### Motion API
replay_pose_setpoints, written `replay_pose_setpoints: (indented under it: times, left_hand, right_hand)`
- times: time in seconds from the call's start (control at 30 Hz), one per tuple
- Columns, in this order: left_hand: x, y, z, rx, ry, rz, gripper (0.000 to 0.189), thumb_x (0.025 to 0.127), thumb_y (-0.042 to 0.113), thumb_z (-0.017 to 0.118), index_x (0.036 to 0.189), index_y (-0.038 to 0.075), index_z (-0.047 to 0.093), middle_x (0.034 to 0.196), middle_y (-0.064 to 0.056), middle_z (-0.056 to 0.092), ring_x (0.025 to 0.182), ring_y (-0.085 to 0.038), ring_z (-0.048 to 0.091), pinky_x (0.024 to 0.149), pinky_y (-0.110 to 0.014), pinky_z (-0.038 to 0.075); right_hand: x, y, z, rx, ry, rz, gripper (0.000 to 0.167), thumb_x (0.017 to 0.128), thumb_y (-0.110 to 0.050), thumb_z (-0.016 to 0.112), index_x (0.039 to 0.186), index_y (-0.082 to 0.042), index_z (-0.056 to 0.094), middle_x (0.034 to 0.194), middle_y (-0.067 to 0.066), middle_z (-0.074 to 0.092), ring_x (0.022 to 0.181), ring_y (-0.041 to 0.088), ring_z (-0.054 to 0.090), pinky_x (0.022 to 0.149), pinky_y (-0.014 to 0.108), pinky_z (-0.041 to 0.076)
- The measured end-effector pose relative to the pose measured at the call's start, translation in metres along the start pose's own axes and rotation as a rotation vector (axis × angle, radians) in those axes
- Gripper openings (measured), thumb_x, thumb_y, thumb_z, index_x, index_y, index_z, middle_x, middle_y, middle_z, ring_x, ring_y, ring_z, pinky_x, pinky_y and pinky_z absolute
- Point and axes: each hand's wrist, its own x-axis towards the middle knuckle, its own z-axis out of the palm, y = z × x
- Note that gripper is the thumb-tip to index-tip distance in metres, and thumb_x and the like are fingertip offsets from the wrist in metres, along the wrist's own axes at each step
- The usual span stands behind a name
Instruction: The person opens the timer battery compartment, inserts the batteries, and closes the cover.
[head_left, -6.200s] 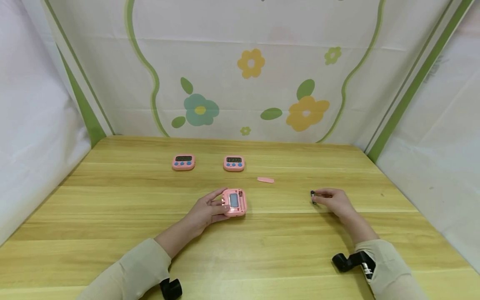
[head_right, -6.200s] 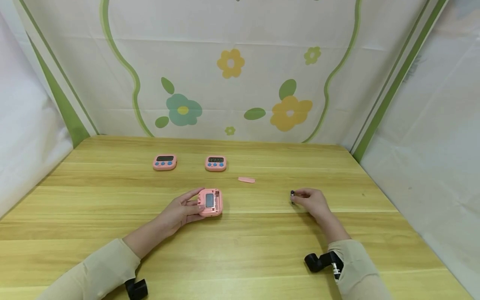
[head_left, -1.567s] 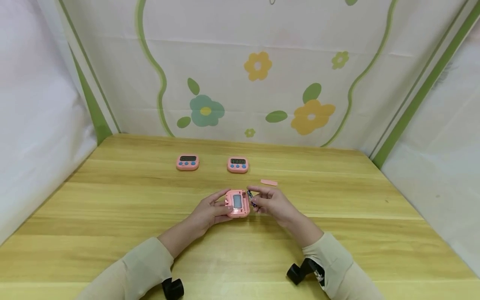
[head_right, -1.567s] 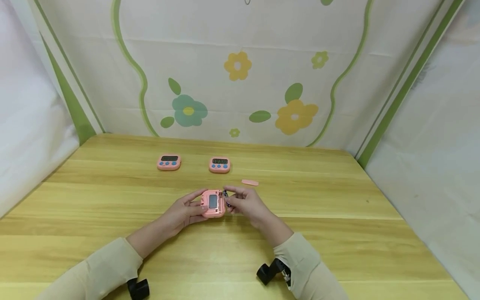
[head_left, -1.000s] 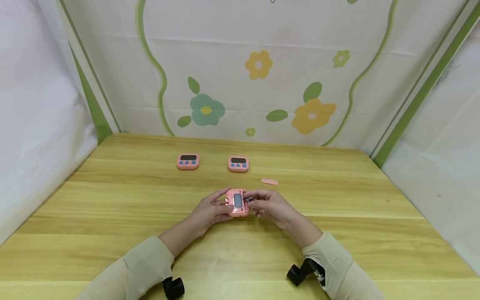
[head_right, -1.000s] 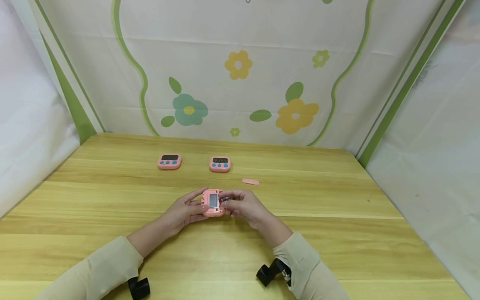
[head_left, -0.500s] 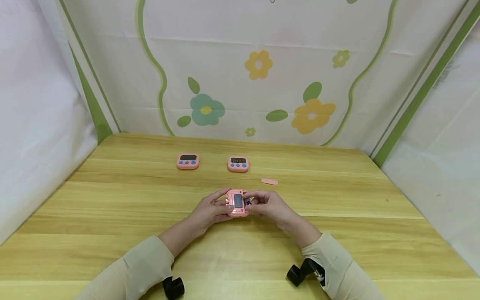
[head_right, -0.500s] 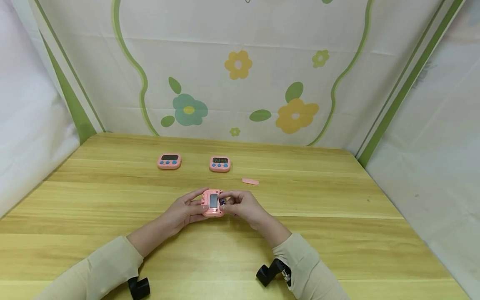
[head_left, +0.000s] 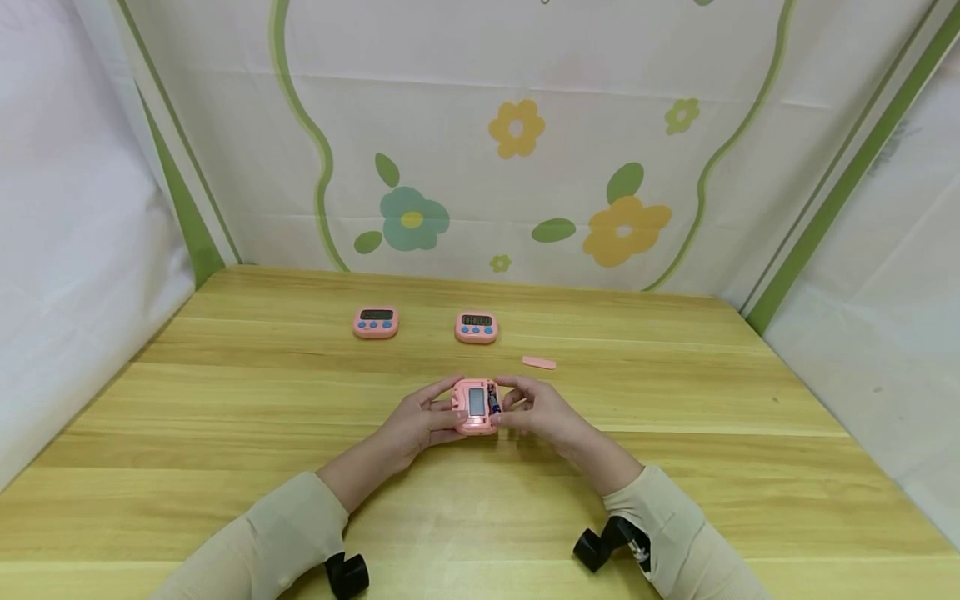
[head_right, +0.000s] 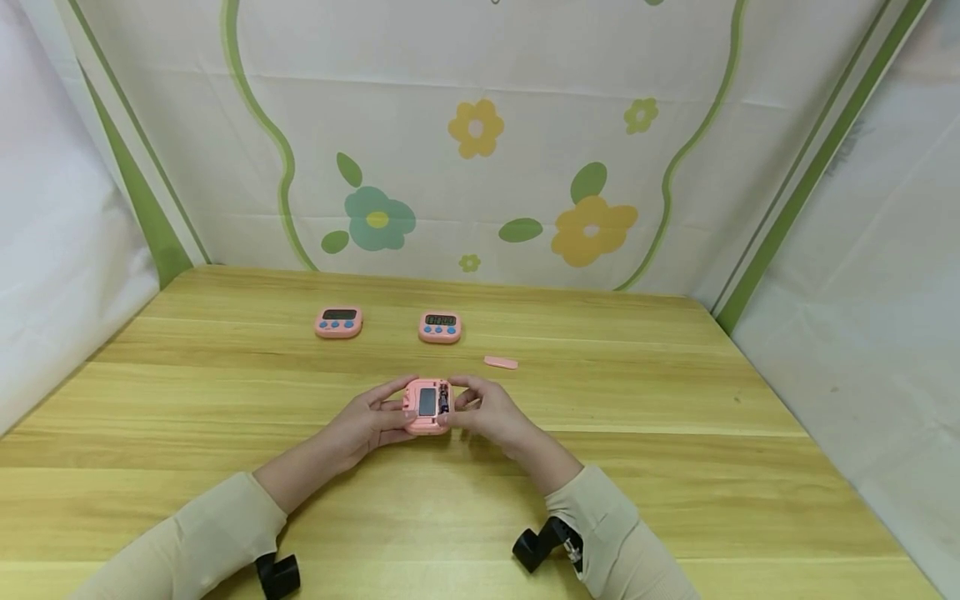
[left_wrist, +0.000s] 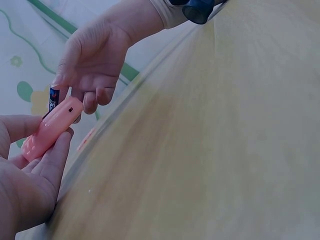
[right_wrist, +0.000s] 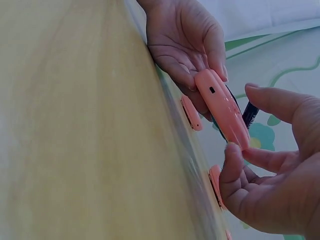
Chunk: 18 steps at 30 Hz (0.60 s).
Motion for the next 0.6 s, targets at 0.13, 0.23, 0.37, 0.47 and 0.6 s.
replay_pose_setpoints:
  times: [0.13, 0.23, 0.37, 0.47, 0.6]
  left_hand:
    - [0.001, -0.0008, -0.0011, 0.004, -0.021, -0.001, 0.062, 0.08, -0.001, 0.057, 0.135, 0.005, 0.028, 0.113, -0.026, 0.048, 0.088, -0.025, 0.057, 0.077, -0.036, 0.047]
    - [0.0016, -0.0012, -0.0016, 0.005, -0.028, -0.004, 0.062, 0.08, 0.0, 0.057, 0.135, 0.005, 0.028, 0.112, -0.025, 0.049, 0.087, -0.025, 0.057, 0.077, -0.036, 0.047]
    - [0.002, -0.0015, -0.0023, 0.0, -0.037, -0.001, 0.062, 0.08, -0.001, 0.057, 0.135, 0.005, 0.027, 0.11, -0.024, 0.05, 0.086, -0.024, 0.057, 0.077, -0.036, 0.047]
    - [0.0021, -0.0018, -0.0027, -0.005, -0.037, -0.002, 0.062, 0.08, -0.001, 0.057, 0.135, 0.006, 0.028, 0.108, -0.023, 0.051, 0.085, -0.023, 0.057, 0.077, -0.037, 0.047]
    - [0.0022, -0.0021, -0.0027, -0.006, -0.039, -0.004, 0.062, 0.08, -0.001, 0.058, 0.135, 0.007, 0.028, 0.107, -0.022, 0.052, 0.086, -0.024, 0.057, 0.077, -0.037, 0.047]
  right_hand:
    - [-0.0001, 0.0016, -0.0006, 0.044, -0.04, 0.014, 0.062, 0.074, -0.006, 0.066, 0.128, 0.001, 0.036, 0.098, 0.017, 0.049, 0.075, 0.019, 0.053, 0.059, 0.029, 0.046]
    - [0.0002, 0.0026, -0.001, 0.086, -0.065, 0.019, 0.064, 0.074, -0.004, 0.066, 0.129, 0.001, 0.034, 0.098, 0.018, 0.052, 0.076, 0.02, 0.054, 0.063, 0.032, 0.048]
    - [0.0002, 0.0038, -0.0011, 0.141, -0.087, 0.02, 0.066, 0.073, -0.002, 0.066, 0.129, 0.001, 0.032, 0.092, 0.015, 0.056, 0.072, 0.019, 0.056, 0.064, 0.033, 0.049]
    - [-0.0002, 0.0055, -0.0009, 0.183, -0.105, 0.015, 0.066, 0.072, 0.0, 0.064, 0.13, 0.001, 0.031, 0.089, 0.015, 0.057, 0.071, 0.02, 0.057, 0.065, 0.034, 0.049]
    - [-0.0006, 0.0078, -0.0001, 0.229, -0.121, 0.004, 0.066, 0.072, 0.005, 0.061, 0.13, 0.0, 0.031, 0.087, 0.016, 0.058, 0.071, 0.023, 0.057, 0.066, 0.037, 0.05]
